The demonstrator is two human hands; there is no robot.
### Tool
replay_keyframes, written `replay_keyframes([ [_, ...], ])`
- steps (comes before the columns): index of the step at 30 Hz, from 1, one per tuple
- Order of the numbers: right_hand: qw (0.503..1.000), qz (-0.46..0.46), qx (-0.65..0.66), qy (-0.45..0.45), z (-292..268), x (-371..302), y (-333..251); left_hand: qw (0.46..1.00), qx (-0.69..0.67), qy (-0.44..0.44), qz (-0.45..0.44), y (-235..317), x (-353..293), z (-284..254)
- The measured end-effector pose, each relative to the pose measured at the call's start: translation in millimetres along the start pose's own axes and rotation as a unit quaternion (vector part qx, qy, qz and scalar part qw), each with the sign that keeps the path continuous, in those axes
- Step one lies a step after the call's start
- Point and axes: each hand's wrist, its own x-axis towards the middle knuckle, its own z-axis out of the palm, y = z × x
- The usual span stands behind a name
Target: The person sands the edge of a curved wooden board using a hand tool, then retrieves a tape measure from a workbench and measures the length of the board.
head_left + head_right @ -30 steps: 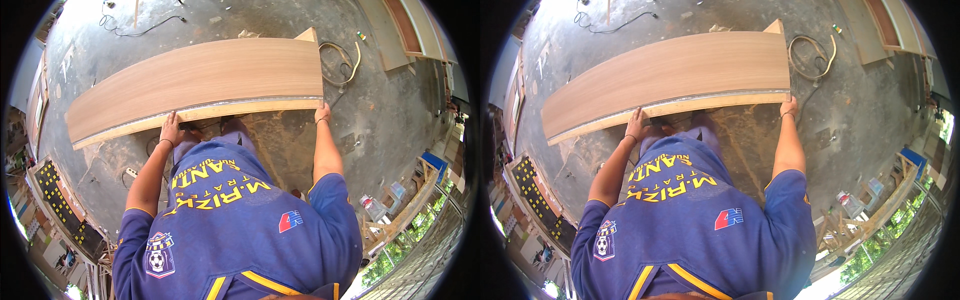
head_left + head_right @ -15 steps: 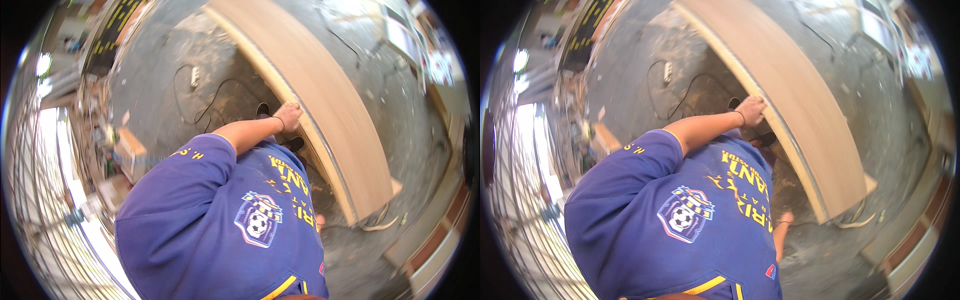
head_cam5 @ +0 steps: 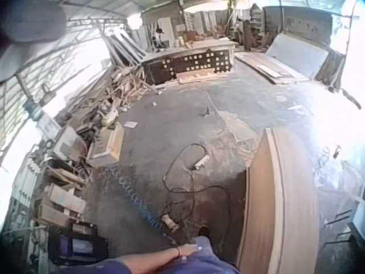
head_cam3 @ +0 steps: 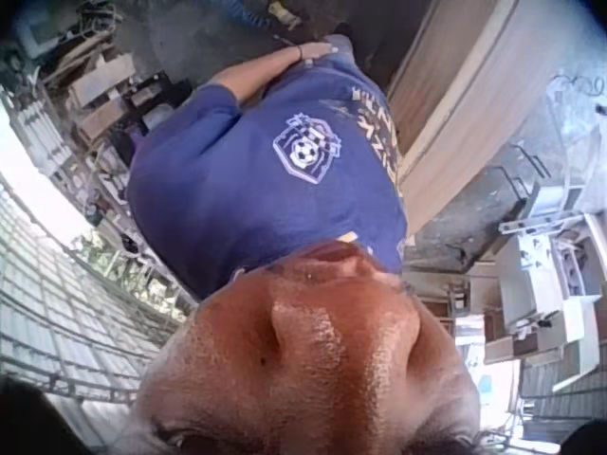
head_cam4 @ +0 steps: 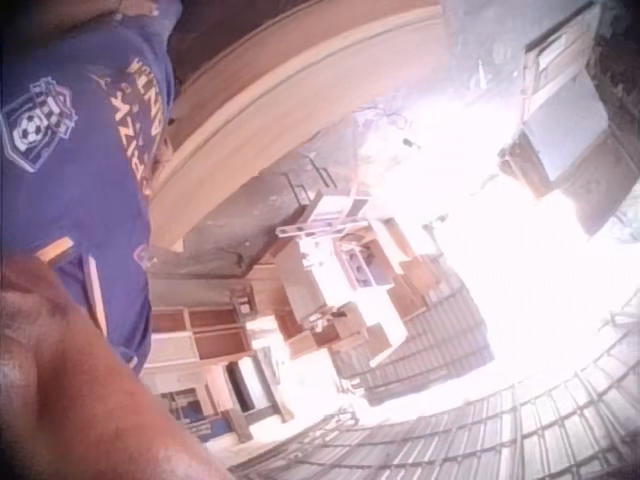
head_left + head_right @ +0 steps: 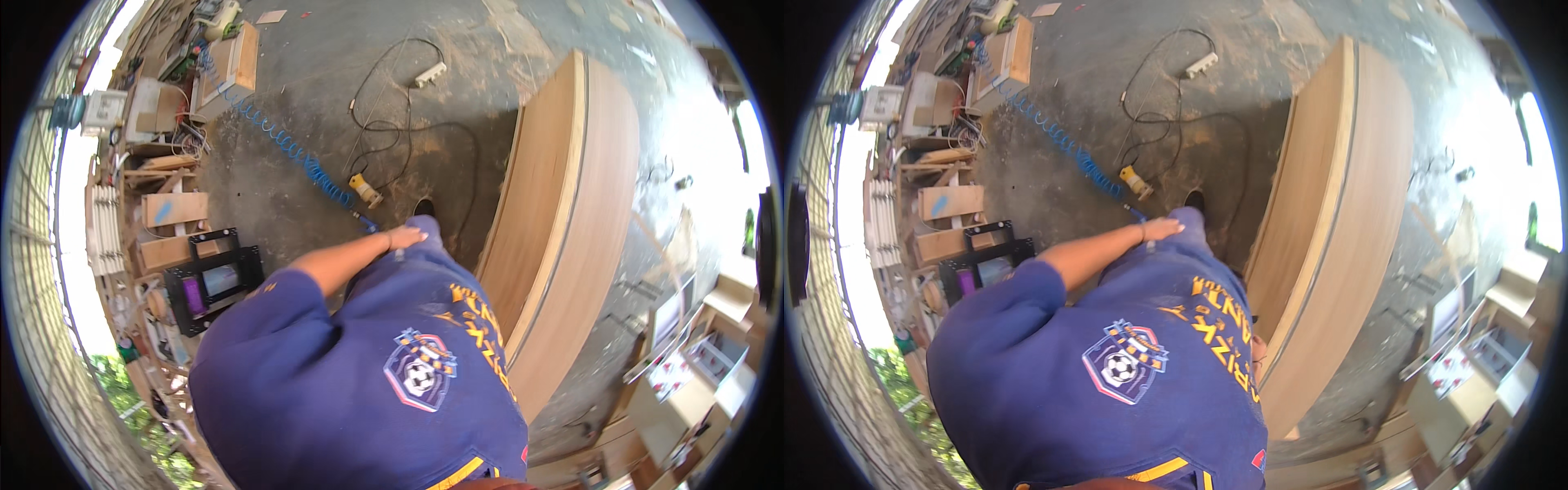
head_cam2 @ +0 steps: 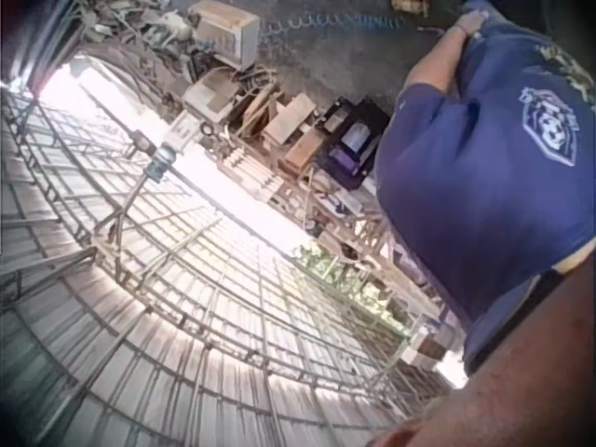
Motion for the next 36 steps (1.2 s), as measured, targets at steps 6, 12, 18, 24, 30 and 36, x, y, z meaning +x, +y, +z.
replay_keyframes([
  [6,0.966,-0.124,-0.219,-0.068,-26,71,-153,0.855,-0.495,0.085,-0.129,-55,-44,4],
  [12,0.942,-0.171,-0.269,-0.103,-2,92,-341,0.571,-0.802,0.112,-0.138,-65,-78,50],
  [18,0.914,-0.291,-0.25,-0.13,-12,161,-378,0.453,-0.858,0.2,-0.141,-67,-51,75],
  [24,0.891,-0.229,-0.346,-0.187,-36,207,-482,0.435,-0.826,0.297,-0.201,-48,-8,32],
  [30,0.946,-0.224,-0.177,-0.153,-65,241,-629,0.546,-0.739,0.309,-0.244,-49,46,-112],
  [36,0.974,-0.195,0.004,-0.118,-96,272,-695,0.695,-0.613,0.278,-0.253,-51,115,-276],
])
